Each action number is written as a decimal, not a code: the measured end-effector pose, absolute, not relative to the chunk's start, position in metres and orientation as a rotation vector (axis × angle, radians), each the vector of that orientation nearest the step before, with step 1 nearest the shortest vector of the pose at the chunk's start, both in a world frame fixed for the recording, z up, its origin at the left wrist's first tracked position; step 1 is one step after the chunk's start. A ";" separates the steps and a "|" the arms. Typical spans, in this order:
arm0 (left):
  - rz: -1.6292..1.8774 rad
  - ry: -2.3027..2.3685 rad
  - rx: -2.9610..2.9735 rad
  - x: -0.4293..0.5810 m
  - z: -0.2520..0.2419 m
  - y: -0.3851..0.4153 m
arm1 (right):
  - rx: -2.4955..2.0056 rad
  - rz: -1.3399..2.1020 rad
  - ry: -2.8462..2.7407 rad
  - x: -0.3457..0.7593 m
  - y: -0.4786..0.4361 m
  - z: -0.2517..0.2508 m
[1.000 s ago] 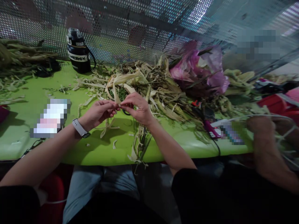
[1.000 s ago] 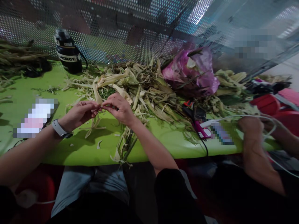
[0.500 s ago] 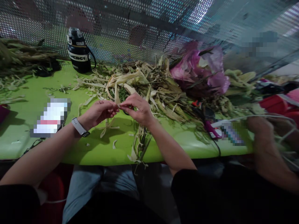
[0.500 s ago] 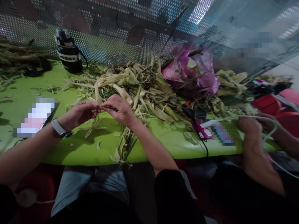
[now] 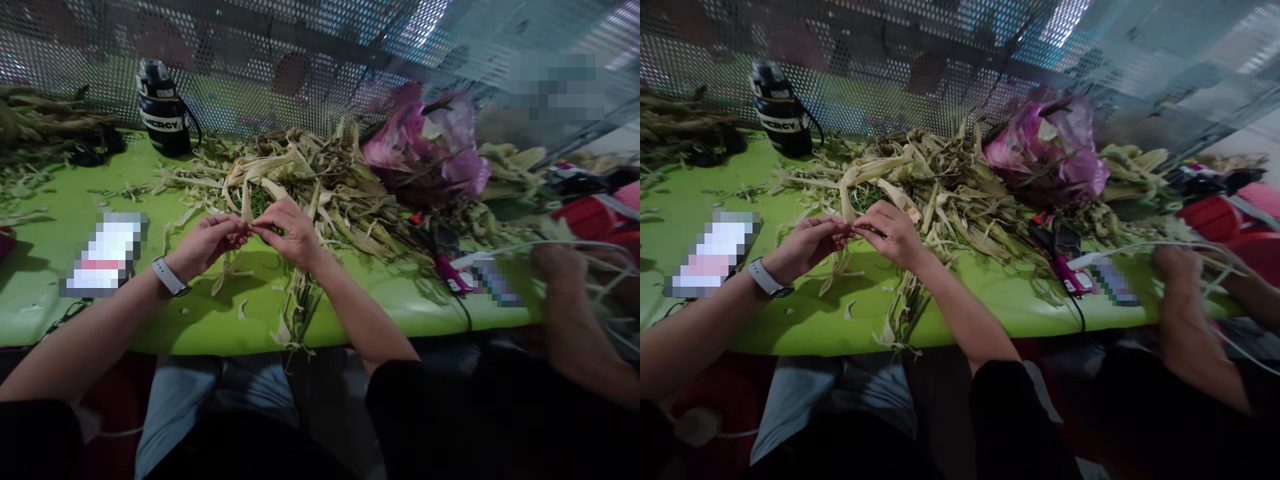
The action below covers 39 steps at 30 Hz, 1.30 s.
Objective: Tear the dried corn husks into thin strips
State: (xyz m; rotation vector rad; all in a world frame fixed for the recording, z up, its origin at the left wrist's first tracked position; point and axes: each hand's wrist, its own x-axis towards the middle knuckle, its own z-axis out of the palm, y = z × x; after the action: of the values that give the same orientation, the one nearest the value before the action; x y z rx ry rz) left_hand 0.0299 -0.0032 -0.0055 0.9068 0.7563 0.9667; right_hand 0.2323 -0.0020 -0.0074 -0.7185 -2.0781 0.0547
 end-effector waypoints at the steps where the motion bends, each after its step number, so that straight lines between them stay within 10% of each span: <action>1: 0.975 0.762 0.904 0.030 -0.006 -0.004 | -0.715 0.050 -2.075 0.232 -0.002 -0.008; 39: 0.946 0.769 0.940 0.032 -0.005 -0.009 | -0.883 0.335 -1.871 0.221 -0.007 -0.016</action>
State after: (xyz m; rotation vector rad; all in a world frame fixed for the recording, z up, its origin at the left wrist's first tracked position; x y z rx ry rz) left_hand 0.0317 -0.0087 -0.0047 0.9404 0.7695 0.9462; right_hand 0.2209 -0.0074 -0.0159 -0.8834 -1.8708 0.3346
